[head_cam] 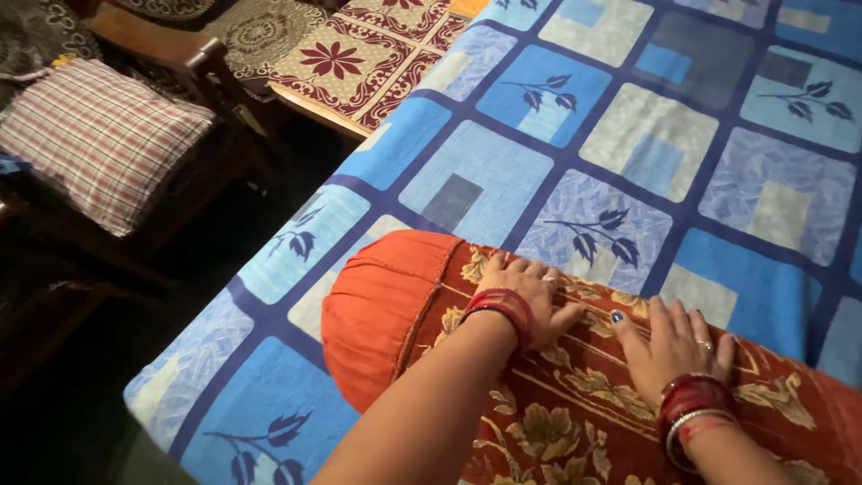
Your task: The person picks up a cylindrical orange pillow with gold embroidery and places it on a bed. They smooth and adjust the pillow repeatedly with both hands, then place a second similar pillow beside it and continue smoothing both.
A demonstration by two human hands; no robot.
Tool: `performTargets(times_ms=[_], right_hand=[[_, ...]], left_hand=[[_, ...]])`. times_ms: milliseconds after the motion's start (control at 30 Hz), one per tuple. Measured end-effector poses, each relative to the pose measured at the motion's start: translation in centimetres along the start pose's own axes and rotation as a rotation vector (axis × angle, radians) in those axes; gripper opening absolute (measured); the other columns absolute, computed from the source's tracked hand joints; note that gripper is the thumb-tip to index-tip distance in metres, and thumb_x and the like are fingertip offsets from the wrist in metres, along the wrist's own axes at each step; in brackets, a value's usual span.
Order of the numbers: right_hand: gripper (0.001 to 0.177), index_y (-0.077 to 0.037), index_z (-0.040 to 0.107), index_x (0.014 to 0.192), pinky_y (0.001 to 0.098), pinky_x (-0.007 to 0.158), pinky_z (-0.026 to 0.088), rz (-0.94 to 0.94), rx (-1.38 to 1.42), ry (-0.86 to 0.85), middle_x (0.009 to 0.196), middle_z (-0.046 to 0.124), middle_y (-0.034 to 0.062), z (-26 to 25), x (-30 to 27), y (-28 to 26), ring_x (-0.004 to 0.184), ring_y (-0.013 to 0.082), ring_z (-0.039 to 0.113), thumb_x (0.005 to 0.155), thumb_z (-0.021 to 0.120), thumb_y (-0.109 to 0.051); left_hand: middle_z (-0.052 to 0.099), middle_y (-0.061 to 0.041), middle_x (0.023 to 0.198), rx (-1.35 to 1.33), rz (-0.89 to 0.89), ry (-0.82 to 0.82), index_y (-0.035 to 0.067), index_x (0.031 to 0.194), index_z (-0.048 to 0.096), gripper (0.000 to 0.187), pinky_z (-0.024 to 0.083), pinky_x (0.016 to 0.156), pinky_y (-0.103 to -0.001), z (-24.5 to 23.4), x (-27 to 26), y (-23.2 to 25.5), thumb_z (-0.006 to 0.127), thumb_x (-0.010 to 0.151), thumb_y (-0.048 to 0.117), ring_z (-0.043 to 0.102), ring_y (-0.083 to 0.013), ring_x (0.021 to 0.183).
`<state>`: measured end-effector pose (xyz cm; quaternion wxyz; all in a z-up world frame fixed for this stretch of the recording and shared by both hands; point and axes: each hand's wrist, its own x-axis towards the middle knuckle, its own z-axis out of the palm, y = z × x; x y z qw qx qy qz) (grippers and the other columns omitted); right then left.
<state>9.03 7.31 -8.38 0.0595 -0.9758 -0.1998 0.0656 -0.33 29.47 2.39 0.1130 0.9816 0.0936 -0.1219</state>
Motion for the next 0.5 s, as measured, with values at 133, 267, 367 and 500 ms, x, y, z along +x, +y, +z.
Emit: performTargets(times_ms=[133,267,367,500], right_hand=[[0.073,-0.028,0.04,0.155,0.0664,0.111,0.009,-0.206,-0.031,-0.008,0.163,0.032,0.0127,-0.5,1.4,0.7,0.149,0.0341,0.024,0.09,0.043,-0.06],[0.065,-0.034,0.051,0.149,0.0486,0.113,0.044,-0.127,-0.119,-0.207,0.14,0.061,0.0065,-2.5,1.6,0.0,0.131,0.0278,0.058,0.092,0.042,-0.064],[0.054,-0.023,0.067,0.113,0.045,0.096,0.055,-0.134,-0.235,-0.106,0.113,0.075,0.0065,-4.3,0.1,-0.9,0.11,0.027,0.071,0.096,0.043,-0.068],[0.053,-0.017,0.066,0.103,0.0513,0.076,0.057,-0.021,-0.016,-0.085,0.086,0.078,0.0126,-7.2,-2.0,-2.4,0.085,0.0374,0.075,0.097,0.045,-0.066]], left_hand=[[0.042,-0.012,0.156,-0.022,-0.188,-0.181,0.018,0.147,0.05,0.08,0.014,0.119,-0.064,-1.1,1.5,1.7,0.034,0.09,0.072,0.033,-0.0341,0.147],[0.049,-0.012,0.153,-0.034,-0.093,-0.171,0.018,0.141,0.06,0.077,0.02,0.116,-0.067,-1.7,1.4,1.4,0.034,0.092,0.071,0.041,-0.0312,0.145],[0.061,-0.013,0.142,-0.032,-0.032,-0.124,0.013,0.133,0.067,0.077,0.036,0.111,-0.054,-1.5,0.9,1.1,0.038,0.093,0.071,0.05,-0.0295,0.139],[0.073,-0.016,0.121,-0.088,0.015,-0.135,0.013,0.119,0.076,0.067,0.049,0.1,-0.05,-2.0,0.4,1.4,0.034,0.1,0.062,0.066,-0.0333,0.119]])
